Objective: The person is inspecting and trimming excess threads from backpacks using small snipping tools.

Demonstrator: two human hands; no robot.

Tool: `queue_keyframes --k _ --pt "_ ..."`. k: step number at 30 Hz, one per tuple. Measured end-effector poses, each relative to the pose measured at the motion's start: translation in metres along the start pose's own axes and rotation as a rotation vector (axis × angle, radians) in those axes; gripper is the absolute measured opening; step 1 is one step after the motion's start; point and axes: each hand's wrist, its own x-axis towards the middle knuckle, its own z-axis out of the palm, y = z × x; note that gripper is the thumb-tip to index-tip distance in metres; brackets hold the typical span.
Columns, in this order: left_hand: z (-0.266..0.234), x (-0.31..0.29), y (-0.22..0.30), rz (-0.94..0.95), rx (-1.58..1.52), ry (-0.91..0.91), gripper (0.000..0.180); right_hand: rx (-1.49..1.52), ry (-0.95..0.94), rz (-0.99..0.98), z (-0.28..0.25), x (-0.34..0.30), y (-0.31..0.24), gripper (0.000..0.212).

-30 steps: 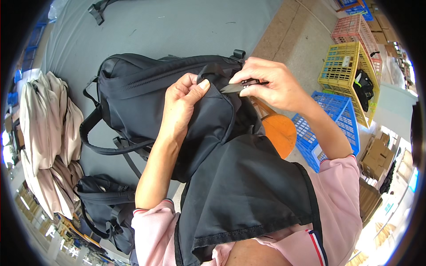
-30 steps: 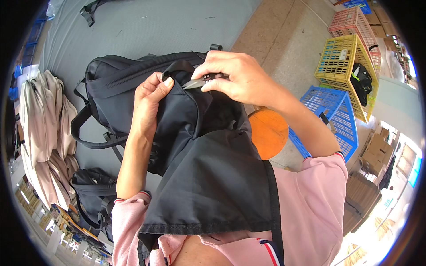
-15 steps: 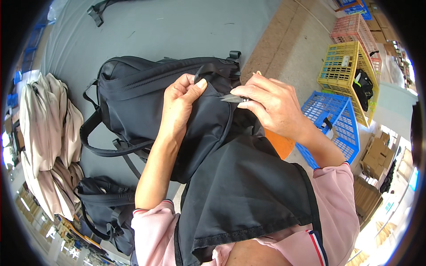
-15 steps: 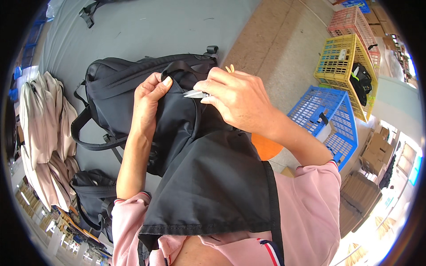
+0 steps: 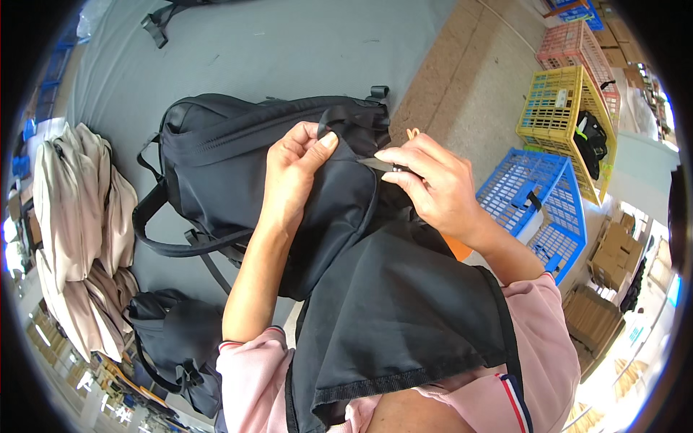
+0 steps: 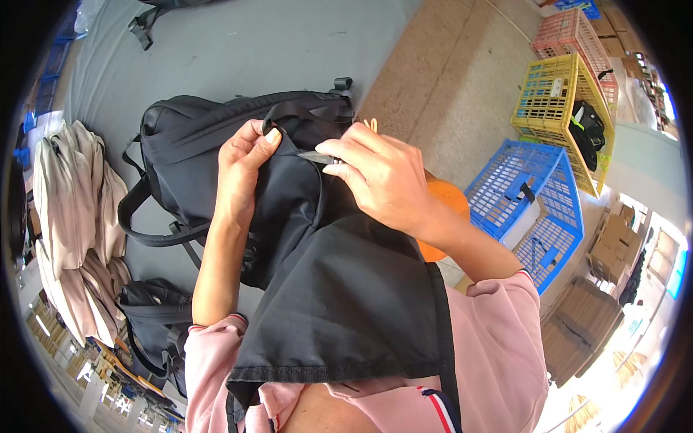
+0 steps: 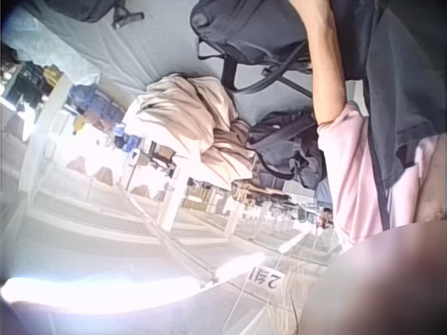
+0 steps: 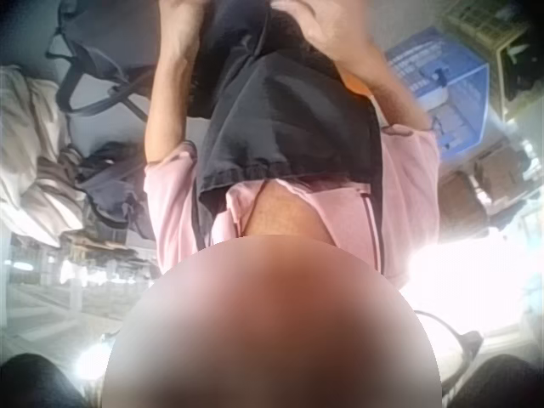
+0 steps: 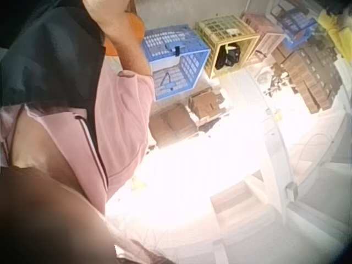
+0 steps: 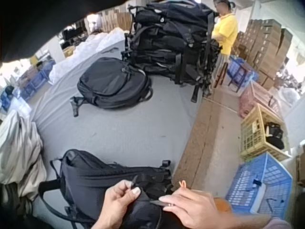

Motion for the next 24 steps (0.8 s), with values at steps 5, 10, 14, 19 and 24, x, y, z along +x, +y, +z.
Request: queue_keyframes --k 5,10,14,19,24 --pt "-0.004 -0.016 0.025 0.794 0.541 -0.043 0.013 0.679 0.047 0.264 0.03 0.003 -0.012 0.042" --pt "-0.026 -0.048 -0.013 0.614 0.473 0.452 0.011 0.702 -0.157 0.304 0.078 -0.015 -0.026 0.054" --pt "-0.058 -0.08 -0.044 0.103 -0.459 0.556 0.025 0.596 -0.313 0.085 0.083 -0.035 -0.02 0.028" --pt "-0.084 -0.095 -0.066 0.049 -0.882 0.475 0.03 0.575 -0.386 0.067 0.1 -0.003 -0.026 0.031" --pt "-0.086 -0.096 -0.078 0.065 -1.087 0.4 0.031 0.605 -0.27 0.108 0.108 0.006 -0.032 0.021"
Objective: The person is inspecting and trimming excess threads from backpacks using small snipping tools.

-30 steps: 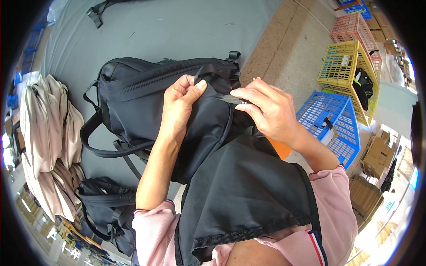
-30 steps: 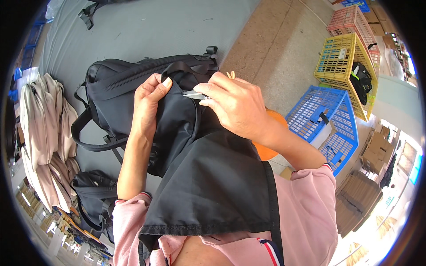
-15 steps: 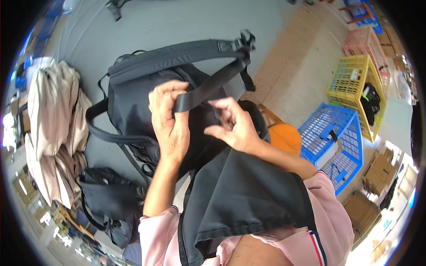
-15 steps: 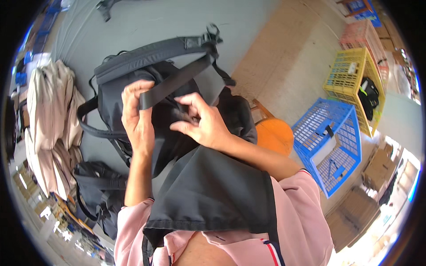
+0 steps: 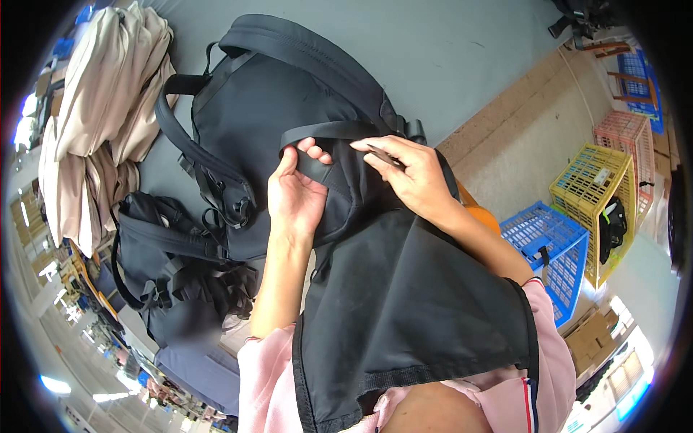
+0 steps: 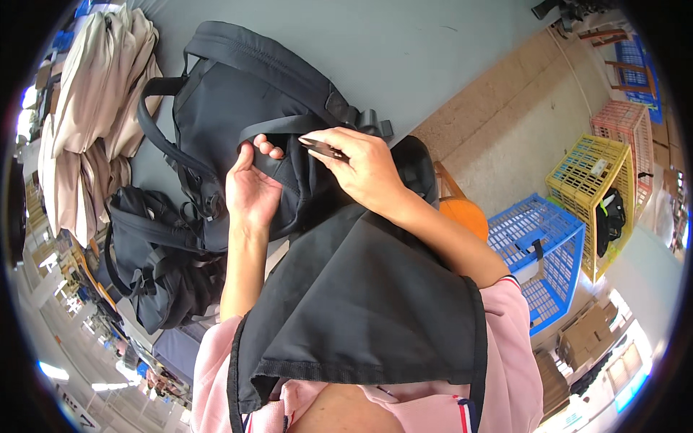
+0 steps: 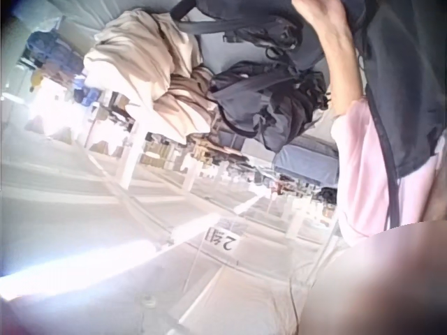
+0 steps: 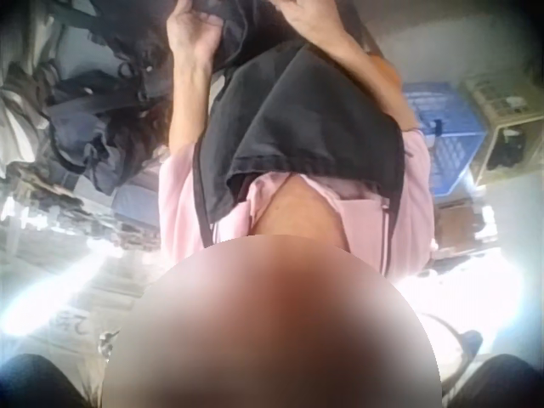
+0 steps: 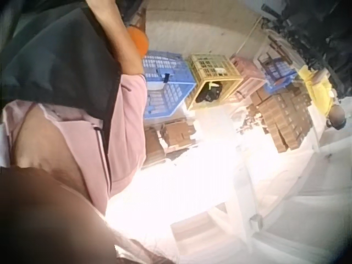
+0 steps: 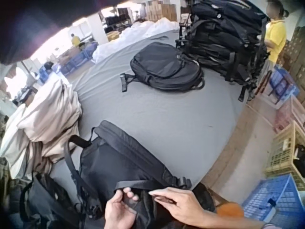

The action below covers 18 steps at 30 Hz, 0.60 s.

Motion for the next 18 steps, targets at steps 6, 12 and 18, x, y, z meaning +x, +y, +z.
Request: queue_keyframes --k 6,12,18 --pt "-0.004 0.002 -0.002 -0.06 -0.053 -0.052 0.032 0.023 -0.205 -0.021 0.001 -0.002 -0.019 0.015" --pt "-0.006 -0.011 0.001 0.099 0.103 -0.135 0.027 0.307 0.138 0.257 -0.032 -0.005 -0.017 0.019" --pt "0.033 -0.011 -0.002 0.294 0.655 -0.078 0.05 0.154 -0.182 0.344 -0.044 0.016 0.025 0.023"
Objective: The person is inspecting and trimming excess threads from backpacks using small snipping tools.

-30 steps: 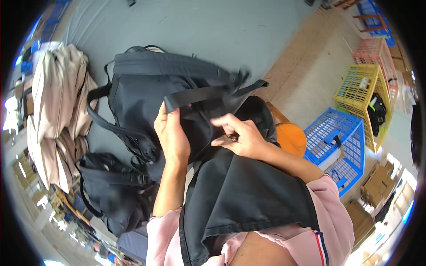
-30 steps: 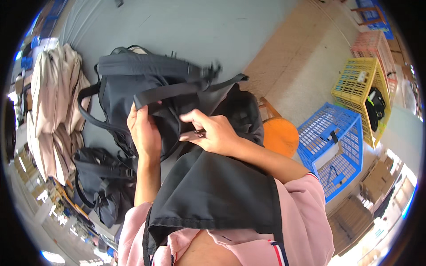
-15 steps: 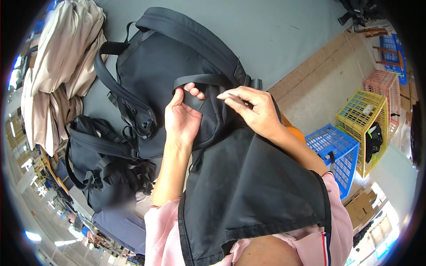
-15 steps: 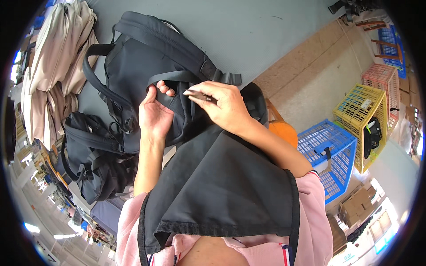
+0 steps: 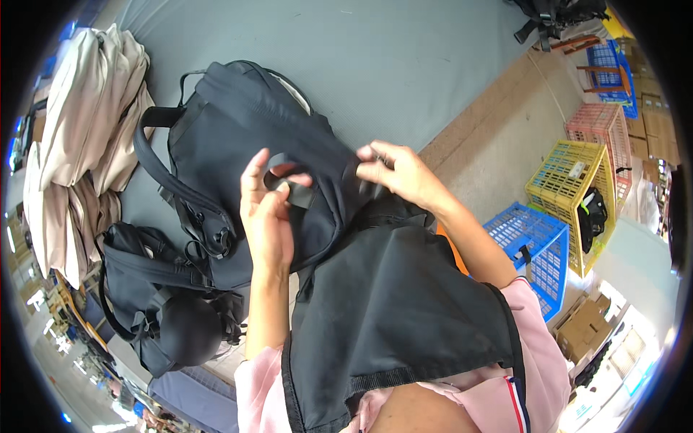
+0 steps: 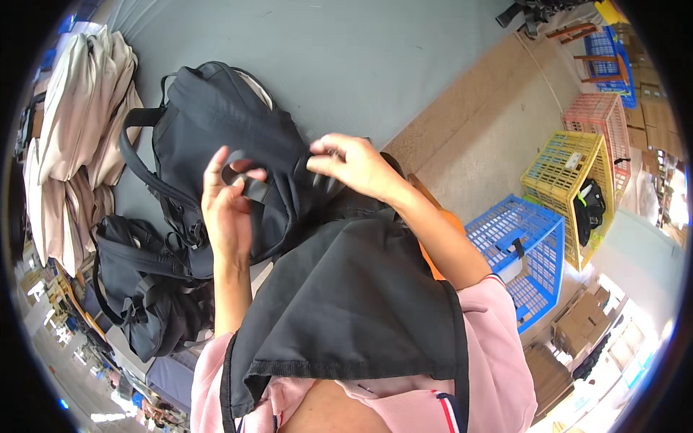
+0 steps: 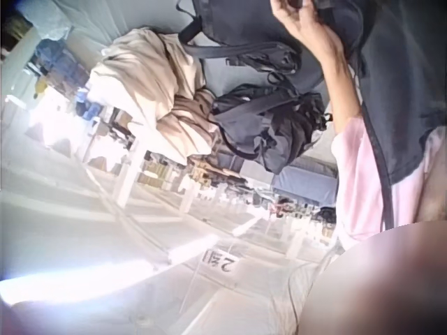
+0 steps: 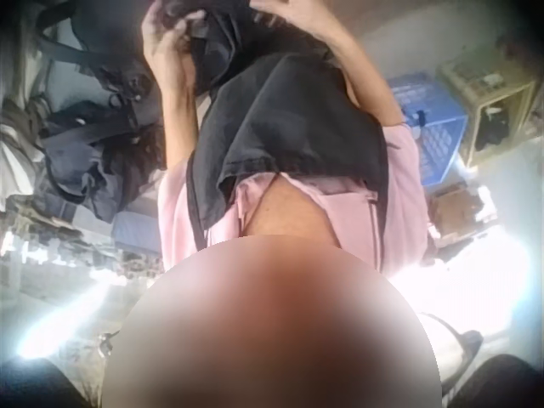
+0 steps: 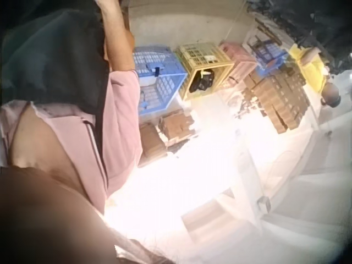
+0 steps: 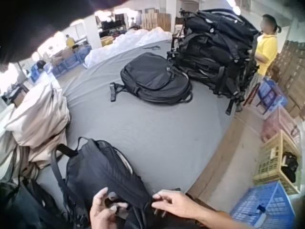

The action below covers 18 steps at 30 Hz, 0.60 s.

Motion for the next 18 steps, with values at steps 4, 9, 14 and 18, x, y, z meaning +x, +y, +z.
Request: queue_keyframes --k 4,9,14,18 --pt "0.013 -0.025 0.022 0.598 0.896 0.158 0.031 0.158 -0.089 0.031 0.005 -0.021 -0.04 0.013" --pt "0.037 -0.048 0.025 0.844 1.294 0.082 0.052 0.295 0.068 -0.122 0.036 -0.031 -0.063 0.015" --pt "0.038 -0.031 0.029 1.283 1.022 0.032 0.042 0.176 0.023 -0.196 0.037 -0.044 -0.078 0.022" --pt "0.025 -0.024 0.032 0.827 0.927 -0.186 0.017 -0.292 0.179 -0.523 0.032 -0.041 -0.076 0.005"
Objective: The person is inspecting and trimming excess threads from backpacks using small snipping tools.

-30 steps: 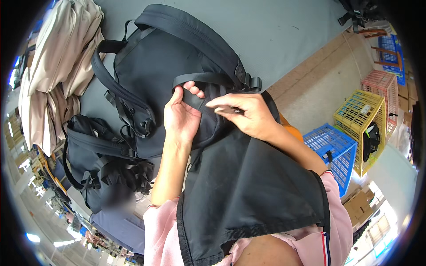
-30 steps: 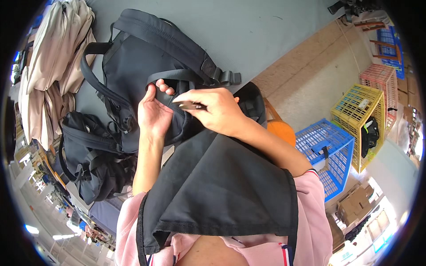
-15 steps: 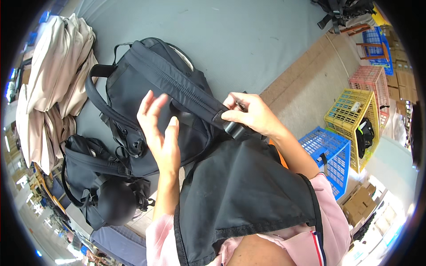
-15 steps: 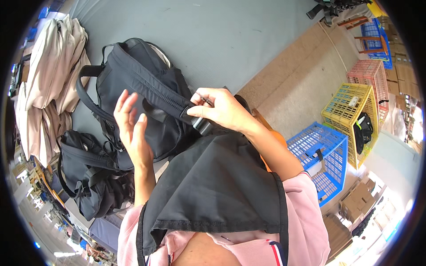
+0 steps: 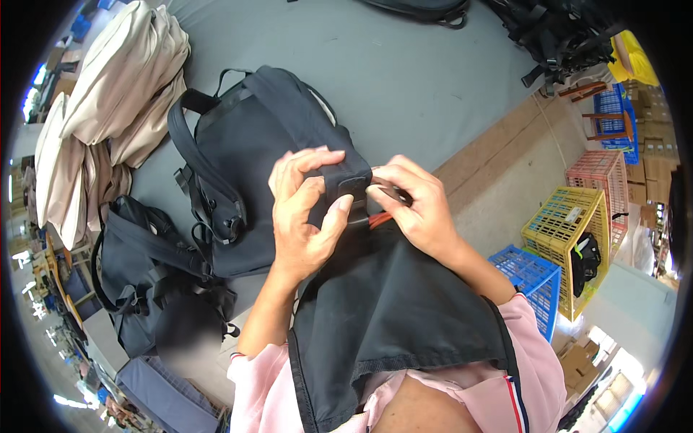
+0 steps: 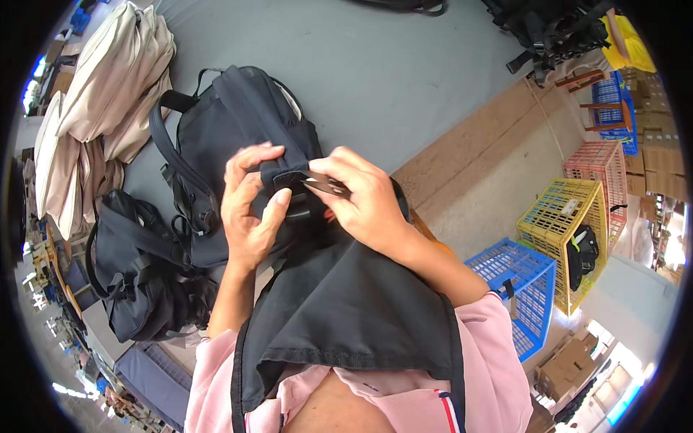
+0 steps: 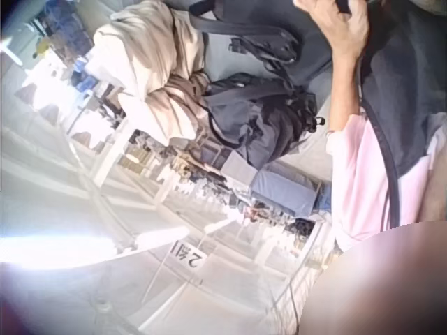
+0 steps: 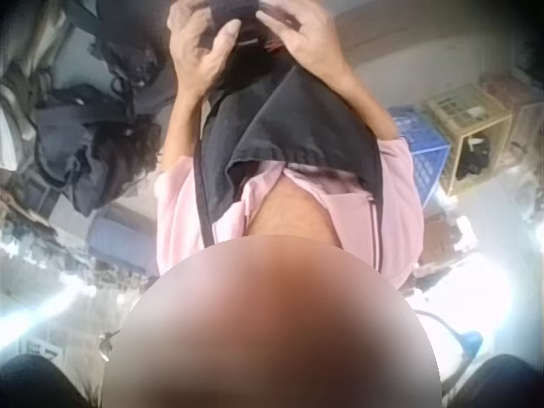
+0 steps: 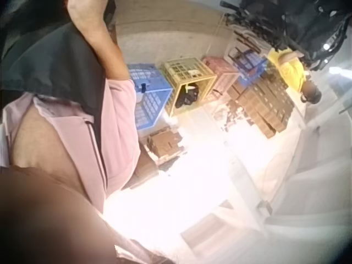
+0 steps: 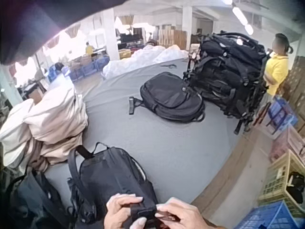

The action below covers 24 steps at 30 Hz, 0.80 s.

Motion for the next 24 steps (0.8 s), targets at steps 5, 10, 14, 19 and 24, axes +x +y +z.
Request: queue_keyframes --k 5,10,14,19,24 --pt "0.023 -0.008 -0.001 -0.249 -0.351 0.026 0.02 -0.246 0.187 -0.139 -0.014 -0.013 0.003 0.02" --pt "0.026 -0.008 -0.003 -0.16 -0.138 -0.012 0.02 -0.223 0.167 0.022 -0.016 -0.014 -0.003 0.019" --pt "0.027 -0.006 0.005 -0.14 -0.003 0.019 0.019 -0.289 0.163 -0.007 -0.02 -0.01 -0.005 0.017" --pt "0.03 -0.006 0.005 -0.156 0.007 0.016 0.018 -0.368 0.191 -0.101 -0.018 -0.01 -0.004 0.017" --pt "0.03 -0.01 0.002 -0.194 -0.118 0.003 0.018 -0.451 0.23 -0.178 -0.014 -0.011 -0.001 0.019"
